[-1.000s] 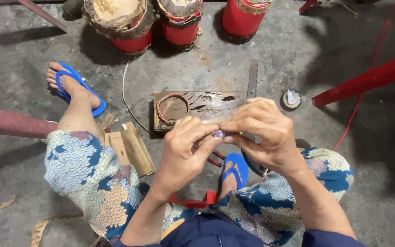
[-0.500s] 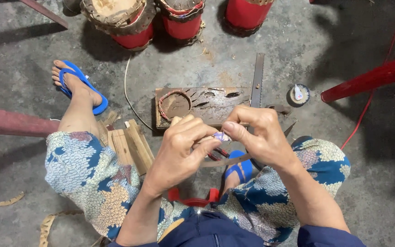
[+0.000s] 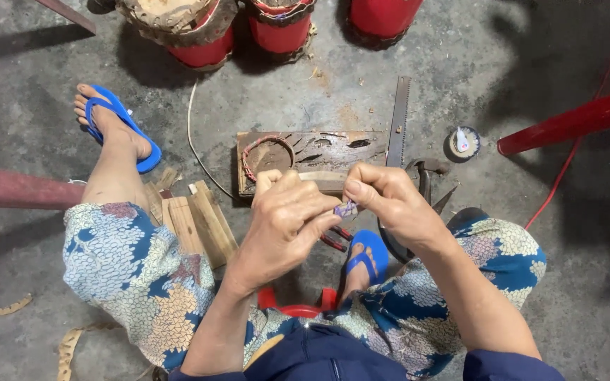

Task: Crafting wooden hoops for drums by bending wood strips and securing them with string and tools.

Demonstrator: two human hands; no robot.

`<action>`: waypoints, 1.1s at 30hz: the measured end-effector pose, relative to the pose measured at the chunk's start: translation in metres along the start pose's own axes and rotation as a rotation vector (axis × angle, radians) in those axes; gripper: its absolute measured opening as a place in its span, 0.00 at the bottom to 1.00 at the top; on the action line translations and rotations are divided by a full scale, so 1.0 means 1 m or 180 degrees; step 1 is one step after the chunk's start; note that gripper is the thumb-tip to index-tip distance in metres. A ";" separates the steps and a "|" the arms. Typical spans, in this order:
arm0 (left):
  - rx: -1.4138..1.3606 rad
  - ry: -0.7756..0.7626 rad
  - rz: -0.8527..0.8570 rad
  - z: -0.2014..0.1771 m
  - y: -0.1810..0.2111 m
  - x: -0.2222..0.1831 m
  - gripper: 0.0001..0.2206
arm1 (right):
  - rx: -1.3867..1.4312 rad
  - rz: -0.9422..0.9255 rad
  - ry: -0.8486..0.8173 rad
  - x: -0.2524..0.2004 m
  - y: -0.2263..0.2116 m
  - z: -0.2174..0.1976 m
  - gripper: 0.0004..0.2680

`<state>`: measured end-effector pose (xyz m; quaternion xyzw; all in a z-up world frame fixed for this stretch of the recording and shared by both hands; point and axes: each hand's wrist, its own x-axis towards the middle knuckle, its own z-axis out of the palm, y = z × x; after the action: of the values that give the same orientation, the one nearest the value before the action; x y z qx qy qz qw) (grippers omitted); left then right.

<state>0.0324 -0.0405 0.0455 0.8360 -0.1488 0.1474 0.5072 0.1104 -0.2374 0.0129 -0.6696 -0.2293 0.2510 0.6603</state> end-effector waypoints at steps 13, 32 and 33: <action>-0.0501 0.0818 -0.0279 0.006 -0.009 -0.009 0.06 | -0.1019 -0.1565 0.1508 -0.020 0.002 0.023 0.09; -0.0673 0.0979 -0.0452 0.032 0.002 -0.008 0.01 | -0.2197 -0.1513 0.1531 -0.004 -0.001 0.029 0.08; -0.0884 0.0939 -0.0526 0.032 0.001 -0.008 0.02 | -0.1978 -0.1408 0.1517 -0.001 0.001 0.028 0.09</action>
<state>0.0280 -0.0686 0.0286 0.7368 -0.0227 0.2041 0.6442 0.0916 -0.2170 0.0119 -0.8101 -0.2729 -0.1382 0.5001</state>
